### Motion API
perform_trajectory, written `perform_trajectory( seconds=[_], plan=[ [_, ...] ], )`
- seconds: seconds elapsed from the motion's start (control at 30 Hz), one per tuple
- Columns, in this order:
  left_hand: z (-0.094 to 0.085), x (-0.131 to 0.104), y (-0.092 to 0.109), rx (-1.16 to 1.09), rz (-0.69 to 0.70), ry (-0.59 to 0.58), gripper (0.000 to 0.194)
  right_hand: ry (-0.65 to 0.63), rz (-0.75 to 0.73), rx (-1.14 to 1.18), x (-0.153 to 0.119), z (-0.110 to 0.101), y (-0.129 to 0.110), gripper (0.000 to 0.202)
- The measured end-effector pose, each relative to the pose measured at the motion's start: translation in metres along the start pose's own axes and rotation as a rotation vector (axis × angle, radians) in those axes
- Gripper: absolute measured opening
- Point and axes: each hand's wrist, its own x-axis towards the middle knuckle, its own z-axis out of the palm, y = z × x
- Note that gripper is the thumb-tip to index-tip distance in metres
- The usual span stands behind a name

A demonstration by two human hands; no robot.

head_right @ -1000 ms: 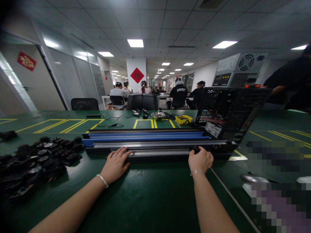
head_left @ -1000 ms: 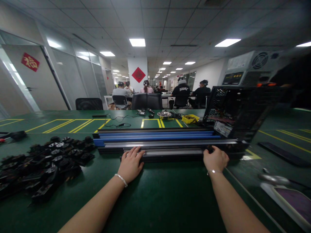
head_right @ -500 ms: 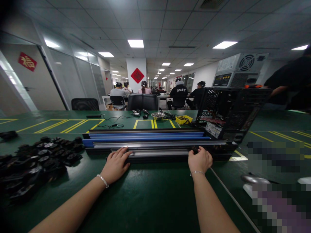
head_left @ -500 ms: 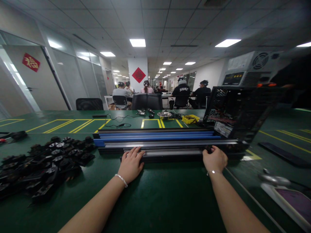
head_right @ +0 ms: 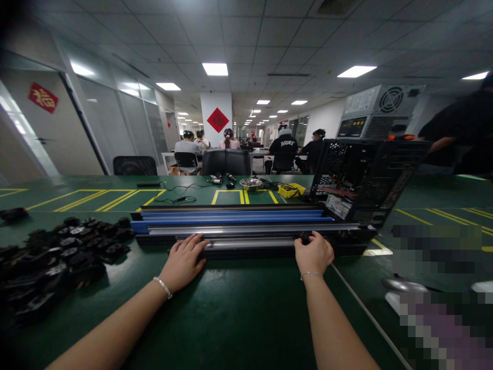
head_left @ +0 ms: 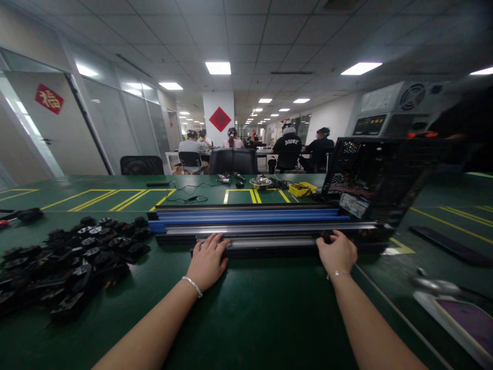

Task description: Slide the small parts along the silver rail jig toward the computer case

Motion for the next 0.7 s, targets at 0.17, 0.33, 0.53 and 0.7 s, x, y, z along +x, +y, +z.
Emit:
perform_trajectory(
  seconds=[0.17,0.33,0.53,0.7],
  plan=[
    [0.0002,0.0001,0.0,0.0,-0.008,-0.007,0.045,0.009,-0.014,0.004,-0.0014,-0.0015,-0.0029,0.045],
    [0.0011,-0.0001,-0.0012,0.001,-0.003,0.002,0.045,-0.015,-0.005,0.011,-0.0021,-0.003,-0.0055,0.045],
    [0.0019,0.0,-0.0015,0.004,0.002,0.008,0.045,-0.053,0.008,0.014,-0.0028,-0.0043,-0.0082,0.045],
    [0.0016,-0.0002,-0.0014,0.011,0.007,0.007,0.045,-0.082,-0.007,0.009,-0.0026,-0.004,-0.0089,0.045]
  ],
)
